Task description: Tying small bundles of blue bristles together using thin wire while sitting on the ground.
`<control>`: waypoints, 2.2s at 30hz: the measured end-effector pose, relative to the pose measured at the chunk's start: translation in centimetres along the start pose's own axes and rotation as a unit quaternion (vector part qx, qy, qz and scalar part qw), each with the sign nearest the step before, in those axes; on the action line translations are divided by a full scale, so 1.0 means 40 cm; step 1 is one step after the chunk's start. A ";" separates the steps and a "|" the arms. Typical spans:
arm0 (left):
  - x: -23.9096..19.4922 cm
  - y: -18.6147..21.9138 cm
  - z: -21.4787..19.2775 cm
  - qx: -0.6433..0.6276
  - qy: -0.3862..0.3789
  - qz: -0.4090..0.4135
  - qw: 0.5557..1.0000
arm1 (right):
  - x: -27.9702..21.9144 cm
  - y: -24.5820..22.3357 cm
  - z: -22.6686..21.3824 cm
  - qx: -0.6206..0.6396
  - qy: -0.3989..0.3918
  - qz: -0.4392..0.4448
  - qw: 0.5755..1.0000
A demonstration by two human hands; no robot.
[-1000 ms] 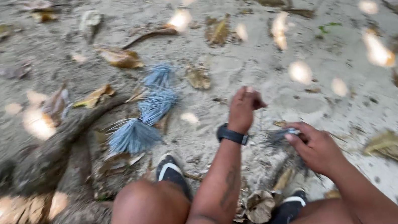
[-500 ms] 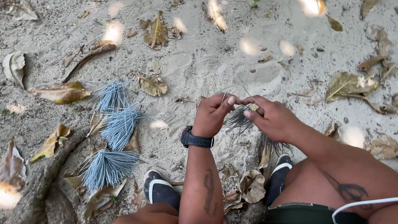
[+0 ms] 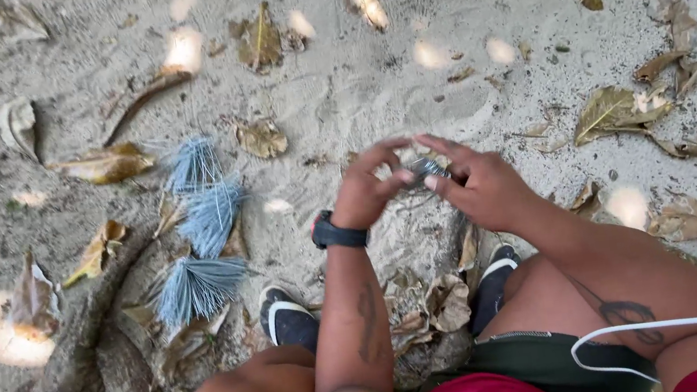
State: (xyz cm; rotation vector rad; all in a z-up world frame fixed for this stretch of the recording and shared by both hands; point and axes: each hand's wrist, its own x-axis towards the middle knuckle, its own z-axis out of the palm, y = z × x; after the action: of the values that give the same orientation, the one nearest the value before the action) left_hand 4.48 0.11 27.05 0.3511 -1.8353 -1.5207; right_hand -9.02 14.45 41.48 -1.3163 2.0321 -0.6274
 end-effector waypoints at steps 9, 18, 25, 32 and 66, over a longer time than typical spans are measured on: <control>-0.270 -0.502 0.025 0.163 0.165 -0.504 0.832 | -0.045 0.023 -0.030 0.067 0.026 -0.110 0.991; -0.445 -0.574 0.196 0.338 -0.132 -0.617 0.699 | -0.023 0.060 -0.024 -0.024 -0.039 -0.084 0.995; -0.303 -0.657 0.228 0.326 0.081 -0.502 0.797 | 0.016 0.092 -0.026 -0.039 -0.033 -0.006 0.999; -0.101 -0.457 0.172 0.151 0.222 -0.332 0.904 | 0.064 0.150 -0.025 -0.060 -0.021 0.027 0.998; -0.146 -0.435 0.091 0.218 0.131 -0.276 0.927 | 0.022 0.117 -0.021 -0.099 -0.023 0.073 0.992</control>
State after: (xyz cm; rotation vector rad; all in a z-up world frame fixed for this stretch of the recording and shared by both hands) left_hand 2.18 1.74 8.53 1.3117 -1.9315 -1.2966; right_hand -12.81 15.49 38.64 -1.2658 2.1727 -0.3335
